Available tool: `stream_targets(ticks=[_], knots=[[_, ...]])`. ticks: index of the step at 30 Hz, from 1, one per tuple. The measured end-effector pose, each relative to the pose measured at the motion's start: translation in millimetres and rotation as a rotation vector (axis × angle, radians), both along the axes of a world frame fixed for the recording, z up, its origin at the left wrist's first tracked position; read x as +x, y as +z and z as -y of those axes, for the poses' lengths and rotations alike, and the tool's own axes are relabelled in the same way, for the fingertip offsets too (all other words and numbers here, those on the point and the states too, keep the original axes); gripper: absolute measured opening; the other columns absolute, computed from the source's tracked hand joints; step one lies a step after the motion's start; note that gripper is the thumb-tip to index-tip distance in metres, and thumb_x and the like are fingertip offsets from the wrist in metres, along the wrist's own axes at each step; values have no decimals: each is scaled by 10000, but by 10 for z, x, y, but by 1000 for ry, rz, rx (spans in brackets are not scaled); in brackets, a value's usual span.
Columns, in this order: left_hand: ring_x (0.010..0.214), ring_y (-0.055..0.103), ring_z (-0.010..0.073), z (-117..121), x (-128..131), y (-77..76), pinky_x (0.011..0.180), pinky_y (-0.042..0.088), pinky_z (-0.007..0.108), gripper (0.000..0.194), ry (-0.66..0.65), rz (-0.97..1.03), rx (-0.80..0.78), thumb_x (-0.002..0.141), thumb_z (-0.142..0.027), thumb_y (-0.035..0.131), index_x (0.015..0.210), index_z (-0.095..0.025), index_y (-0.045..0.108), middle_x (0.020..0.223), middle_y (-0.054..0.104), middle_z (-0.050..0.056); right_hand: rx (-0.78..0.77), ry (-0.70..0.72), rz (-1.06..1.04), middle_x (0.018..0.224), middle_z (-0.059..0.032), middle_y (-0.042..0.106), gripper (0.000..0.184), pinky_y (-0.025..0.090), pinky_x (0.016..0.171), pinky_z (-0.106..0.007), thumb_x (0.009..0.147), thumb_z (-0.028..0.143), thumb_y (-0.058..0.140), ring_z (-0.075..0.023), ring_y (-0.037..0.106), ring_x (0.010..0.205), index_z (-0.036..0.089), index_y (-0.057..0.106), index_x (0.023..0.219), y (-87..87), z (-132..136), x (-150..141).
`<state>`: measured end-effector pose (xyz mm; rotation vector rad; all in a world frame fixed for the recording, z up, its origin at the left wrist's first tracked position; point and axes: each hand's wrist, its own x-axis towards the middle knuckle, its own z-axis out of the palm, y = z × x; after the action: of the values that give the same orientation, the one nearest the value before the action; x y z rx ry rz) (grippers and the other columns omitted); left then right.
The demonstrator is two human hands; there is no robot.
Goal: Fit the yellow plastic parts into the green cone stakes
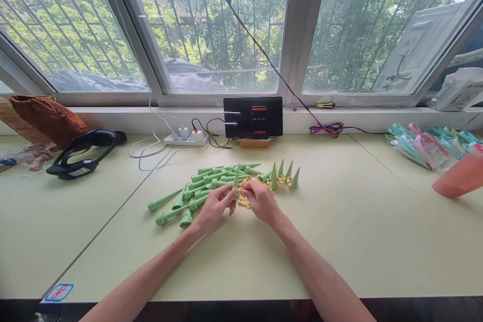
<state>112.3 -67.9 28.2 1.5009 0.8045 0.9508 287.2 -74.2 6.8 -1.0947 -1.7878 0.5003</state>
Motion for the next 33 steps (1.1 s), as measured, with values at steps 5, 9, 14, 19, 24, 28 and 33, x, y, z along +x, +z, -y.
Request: stream_targets(ticks=[5,9,14,19,24,28,33], knots=[[453,465,82,5,-7,2,481,412,216,368,-5,-19,29,883,-465,592,1047,-142,663,572,494,-40,6,-9,15,639,15,532,227,347,539,-250,955,322,498,-127,421,548,194,553,777,5,4,4],[457,471,86,11,-10,0,489,415,217,374,-8,-23,36,879,-445,607,1094,-142,652,562,519,-35,16,-18,35,615,21,502,273,341,533,-250,965,341,473,-124,401,533,194,536,744,8,0,3],[452,475,89,33,2,32,492,418,221,357,-6,-30,62,874,-428,620,1086,-144,663,554,541,-32,29,-18,60,615,16,492,292,337,543,-252,978,328,431,-128,400,540,197,523,734,10,8,9],[440,474,92,58,27,55,475,411,224,364,14,-37,83,845,-446,649,1047,-145,683,559,558,-25,31,-30,83,583,20,436,356,306,524,-255,998,355,382,-128,355,524,205,477,690,21,14,11],[453,476,85,66,35,38,458,400,212,344,36,-57,133,845,-435,647,1025,-144,688,614,563,-13,40,-37,110,559,29,380,412,284,517,-259,1009,377,344,-124,322,511,213,385,633,23,11,3],[473,486,79,66,33,16,453,418,209,330,49,-72,171,865,-445,614,992,-148,684,701,567,6,33,-34,128,557,26,381,425,283,516,-264,1017,379,317,-125,325,505,215,364,627,10,9,-5],[489,497,69,69,33,-4,445,431,201,335,55,-87,198,882,-459,578,936,-145,680,792,555,25,37,-27,141,548,20,409,450,291,510,-269,1024,396,286,-127,345,494,215,380,623,14,12,-18]])
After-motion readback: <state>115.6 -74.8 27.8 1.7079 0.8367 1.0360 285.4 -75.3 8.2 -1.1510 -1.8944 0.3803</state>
